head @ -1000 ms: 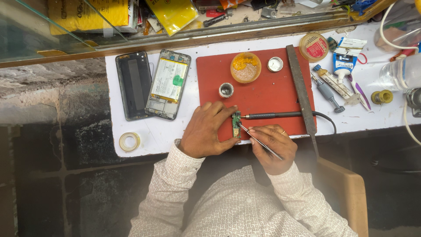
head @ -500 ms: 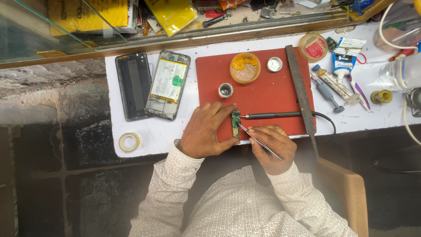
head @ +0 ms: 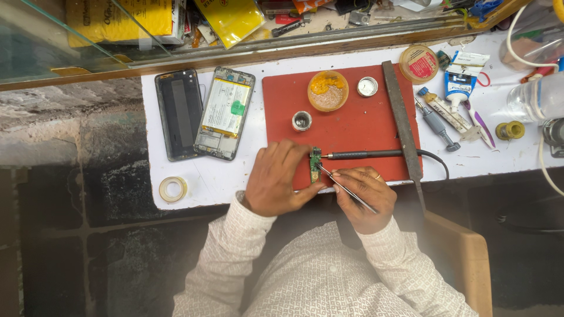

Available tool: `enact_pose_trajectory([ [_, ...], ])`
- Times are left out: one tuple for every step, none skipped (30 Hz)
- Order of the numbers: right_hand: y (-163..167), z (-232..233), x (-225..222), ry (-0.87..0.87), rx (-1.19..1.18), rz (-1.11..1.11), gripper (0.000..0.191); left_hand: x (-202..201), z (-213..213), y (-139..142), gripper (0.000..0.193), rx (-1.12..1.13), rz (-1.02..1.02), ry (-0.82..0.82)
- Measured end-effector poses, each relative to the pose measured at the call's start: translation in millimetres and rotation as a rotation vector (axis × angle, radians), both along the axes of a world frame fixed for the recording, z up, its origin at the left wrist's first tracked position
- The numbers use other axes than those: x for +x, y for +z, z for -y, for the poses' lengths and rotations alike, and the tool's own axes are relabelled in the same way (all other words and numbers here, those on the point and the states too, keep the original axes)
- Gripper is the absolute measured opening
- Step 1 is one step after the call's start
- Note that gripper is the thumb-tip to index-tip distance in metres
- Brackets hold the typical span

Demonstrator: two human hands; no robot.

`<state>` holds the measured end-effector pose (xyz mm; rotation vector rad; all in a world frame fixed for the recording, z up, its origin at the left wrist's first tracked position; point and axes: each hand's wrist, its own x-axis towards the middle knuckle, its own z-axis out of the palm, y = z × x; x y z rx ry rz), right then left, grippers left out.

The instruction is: The person uses a soldering iron and tweezers to work on a small green circuit board placed on a red mat. They repeatedly apply the soldering iron to specific points on the board while using tweezers to hold or adjust components. The person occasionally dips the tweezers into a small container, likely containing flux or solder paste, before continuing the soldering process.

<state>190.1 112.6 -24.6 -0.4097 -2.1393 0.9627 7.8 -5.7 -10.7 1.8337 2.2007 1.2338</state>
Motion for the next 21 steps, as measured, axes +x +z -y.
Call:
enact_pose_trajectory([
  [0.1, 0.0, 0.3, 0.001, 0.0, 0.001, 0.026, 7.2, 2.0, -2.8, 0.059, 0.049, -0.04, 0.044],
  [0.3, -1.3, 0.4, 0.002, 0.009, 0.001, 0.027, 15.1, 2.9, -5.7, 0.051, 0.073, -0.056, 0.095],
  [0.2, -1.8, 0.6, 0.005, 0.016, 0.003, 0.027, 24.3, 5.2, -8.6, 0.045, 0.094, -0.071, 0.148],
  [-0.1, -1.4, 0.9, 0.009, 0.022, 0.005, 0.028, 32.9, 8.4, -11.6, 0.038, 0.115, -0.087, 0.201],
  [-0.4, -0.6, 0.9, 0.003, 0.015, 0.01, 0.027, 40.6, 11.0, -14.6, 0.038, 0.129, -0.09, 0.222],
  [-0.5, -0.9, 0.8, -0.003, 0.011, 0.014, 0.027, 47.6, 11.7, -17.2, 0.038, 0.145, -0.093, 0.242],
  [-0.7, -0.6, 0.6, -0.008, 0.005, 0.018, 0.027, 52.6, 12.7, -20.0, 0.038, 0.159, -0.097, 0.264],
  [-0.9, -0.2, 0.4, -0.009, 0.011, 0.016, 0.027, 55.4, 13.3, -23.3, 0.038, 0.164, -0.107, 0.279],
  [-1.2, 0.3, 0.3, -0.01, 0.017, 0.014, 0.026, 57.0, 13.2, -26.9, 0.038, 0.17, -0.118, 0.294],
  [-1.1, -0.5, 0.0, -0.012, 0.024, 0.013, 0.026, 57.8, 11.5, -29.9, 0.038, 0.176, -0.128, 0.308],
  [-1.0, -0.6, 0.0, -0.013, 0.018, 0.014, 0.026, 58.9, 10.2, -32.5, 0.038, 0.182, -0.145, 0.317],
  [-0.9, -0.2, 0.1, -0.014, 0.011, 0.015, 0.026, 60.0, 9.4, -35.0, 0.038, 0.187, -0.161, 0.327],
  [-0.9, 0.4, 0.2, -0.015, 0.005, 0.016, 0.026, 60.5, 9.2, -37.3, 0.038, 0.193, -0.178, 0.336],
  [-0.8, 0.0, 0.2, -0.017, -0.003, 0.017, 0.026, 60.5, 8.2, -39.2, 0.037, 0.187, -0.198, 0.339],
  [-0.6, 0.3, 0.4, -0.019, -0.012, 0.019, 0.026, 60.7, 8.0, -41.0, 0.036, 0.18, -0.218, 0.344],
  [-0.6, 0.7, 0.6, -0.02, -0.021, 0.021, 0.026, 60.9, 8.1, -42.9, 0.035, 0.172, -0.238, 0.348],
  [-0.8, 1.1, 0.4, -0.021, -0.017, 0.021, 0.026, 61.1, 8.2, -45.0, 0.035, 0.174, -0.245, 0.352],
  [-0.7, 0.6, 0.1, -0.022, -0.013, 0.022, 0.026, 61.5, 7.3, -46.9, 0.035, 0.175, -0.251, 0.357],
  [-0.6, 0.5, 0.0, -0.022, -0.01, 0.022, 0.025, 61.7, 6.8, -48.8, 0.035, 0.176, -0.258, 0.362],
  [-0.5, 0.6, -0.2, -0.019, -0.009, 0.023, 0.026, 61.9, 6.9, -50.8, 0.035, 0.18, -0.274, 0.366],
  [-0.4, 0.9, -0.4, -0.016, -0.009, 0.022, 0.026, 61.8, 7.2, -52.8, 0.035, 0.184, -0.29, 0.369],
])
